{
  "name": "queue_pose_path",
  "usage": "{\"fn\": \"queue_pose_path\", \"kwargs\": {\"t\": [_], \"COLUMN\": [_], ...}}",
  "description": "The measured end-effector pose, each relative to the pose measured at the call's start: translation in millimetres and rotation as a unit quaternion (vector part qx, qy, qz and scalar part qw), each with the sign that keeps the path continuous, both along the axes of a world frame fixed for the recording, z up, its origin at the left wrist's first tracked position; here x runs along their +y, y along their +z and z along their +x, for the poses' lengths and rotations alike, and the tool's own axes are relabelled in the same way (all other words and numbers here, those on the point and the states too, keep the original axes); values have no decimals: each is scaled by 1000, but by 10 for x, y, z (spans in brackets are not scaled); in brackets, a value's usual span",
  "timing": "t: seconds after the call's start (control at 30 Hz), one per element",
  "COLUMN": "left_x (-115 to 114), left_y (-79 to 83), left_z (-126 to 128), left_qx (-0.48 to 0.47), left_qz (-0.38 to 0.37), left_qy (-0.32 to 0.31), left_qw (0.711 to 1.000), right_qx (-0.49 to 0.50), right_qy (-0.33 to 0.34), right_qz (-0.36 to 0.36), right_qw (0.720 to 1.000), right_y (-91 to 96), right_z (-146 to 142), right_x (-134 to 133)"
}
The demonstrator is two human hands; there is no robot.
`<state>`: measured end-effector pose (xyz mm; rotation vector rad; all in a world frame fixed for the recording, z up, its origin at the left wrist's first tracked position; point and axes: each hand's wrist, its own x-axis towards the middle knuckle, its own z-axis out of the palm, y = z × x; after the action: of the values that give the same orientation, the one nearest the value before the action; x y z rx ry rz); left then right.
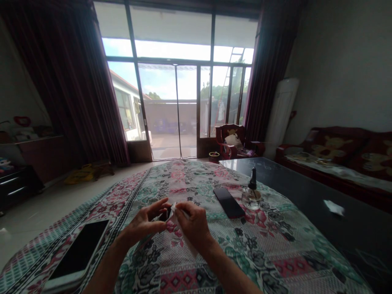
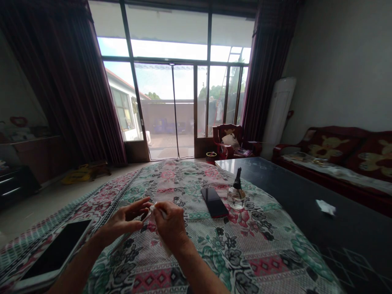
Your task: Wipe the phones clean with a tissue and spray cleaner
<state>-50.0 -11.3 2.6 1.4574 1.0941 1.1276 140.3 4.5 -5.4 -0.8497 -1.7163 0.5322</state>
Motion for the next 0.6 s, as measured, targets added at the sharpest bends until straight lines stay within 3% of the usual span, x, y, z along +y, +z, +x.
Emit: {"fn": "queue_pose_path", "kwargs": {"t": [0.37, 0.6], "left_x": [-8, 1], "left_y": [17, -20], "left_z": [9, -11], "left_qx": [45, 40], "left_qz": [0, 3], "left_qy": [-74, -31], "left_qw": [996, 999], "right_qx": [-4, -15], "right_qy": [-31, -14], "right_qz": [-43, -15], "right_qw": [999, 1000], "right_y": [-189, -116], "right_z": [64, 13], "right_x": [160, 78]}}
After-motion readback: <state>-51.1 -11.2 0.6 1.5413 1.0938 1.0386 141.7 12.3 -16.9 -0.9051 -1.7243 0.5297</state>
